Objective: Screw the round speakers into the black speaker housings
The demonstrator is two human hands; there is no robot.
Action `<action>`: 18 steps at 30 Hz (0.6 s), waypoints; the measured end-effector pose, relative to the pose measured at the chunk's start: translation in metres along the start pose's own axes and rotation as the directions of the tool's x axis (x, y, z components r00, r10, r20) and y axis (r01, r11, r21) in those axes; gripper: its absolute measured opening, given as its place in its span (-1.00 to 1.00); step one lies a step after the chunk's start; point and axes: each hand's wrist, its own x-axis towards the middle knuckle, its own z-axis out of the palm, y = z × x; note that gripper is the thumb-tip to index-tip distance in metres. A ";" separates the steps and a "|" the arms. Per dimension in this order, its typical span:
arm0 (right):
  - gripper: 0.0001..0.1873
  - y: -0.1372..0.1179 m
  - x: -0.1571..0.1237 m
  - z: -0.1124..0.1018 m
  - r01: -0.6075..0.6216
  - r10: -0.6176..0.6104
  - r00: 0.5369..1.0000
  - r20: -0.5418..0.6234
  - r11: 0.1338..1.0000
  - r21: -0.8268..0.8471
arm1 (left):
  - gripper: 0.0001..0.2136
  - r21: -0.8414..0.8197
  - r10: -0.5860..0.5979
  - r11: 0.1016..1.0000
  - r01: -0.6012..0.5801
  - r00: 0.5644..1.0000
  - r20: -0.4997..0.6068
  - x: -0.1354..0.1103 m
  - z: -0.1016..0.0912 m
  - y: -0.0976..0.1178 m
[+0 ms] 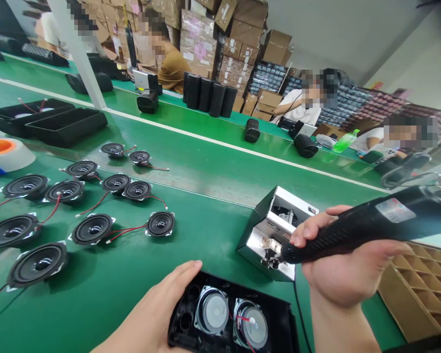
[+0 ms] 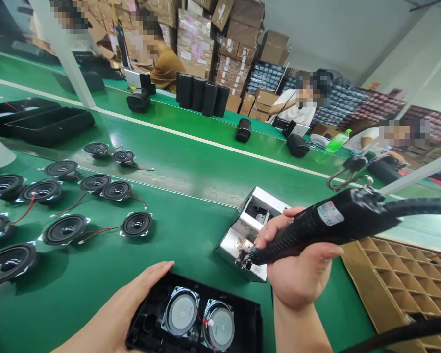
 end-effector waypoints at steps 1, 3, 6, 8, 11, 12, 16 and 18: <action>-0.16 0.000 -0.001 0.000 -0.007 0.007 1.000 0.004 1.000 0.004 | 0.31 0.005 -0.010 1.000 0.010 1.000 0.005 0.000 -0.001 0.001; -0.16 -0.001 -0.003 -0.001 -0.017 0.017 1.000 0.022 1.000 0.015 | 0.32 0.013 -0.023 1.000 0.023 1.000 0.007 -0.001 -0.002 0.003; -0.12 -0.003 -0.009 0.000 -0.011 0.011 0.999 0.038 1.000 0.013 | 0.30 0.011 -0.023 1.000 0.023 1.000 0.002 0.000 -0.002 0.004; -0.09 -0.004 -0.012 0.001 -0.003 0.003 0.999 0.037 1.000 0.004 | 0.31 0.001 -0.017 1.000 0.017 1.000 -0.006 0.001 -0.001 0.004; -0.07 -0.003 -0.016 0.003 -0.004 0.004 0.999 0.040 1.000 0.007 | 0.30 -0.012 -0.007 1.000 0.007 1.000 -0.005 0.004 -0.001 0.005; -0.07 -0.004 -0.018 0.003 -0.006 0.006 0.999 0.039 1.000 0.007 | 0.29 -0.015 -0.006 1.000 0.006 1.000 0.000 0.004 -0.001 0.006; -0.12 -0.012 -0.029 0.000 -0.048 0.040 0.994 0.103 0.997 0.067 | 0.27 -0.032 -0.026 0.999 0.027 0.999 0.027 0.007 -0.003 0.009; -0.17 -0.021 -0.036 -0.001 -0.087 0.067 0.988 0.140 0.987 0.138 | 0.27 -0.043 -0.032 0.998 0.035 0.998 0.050 0.008 -0.005 0.010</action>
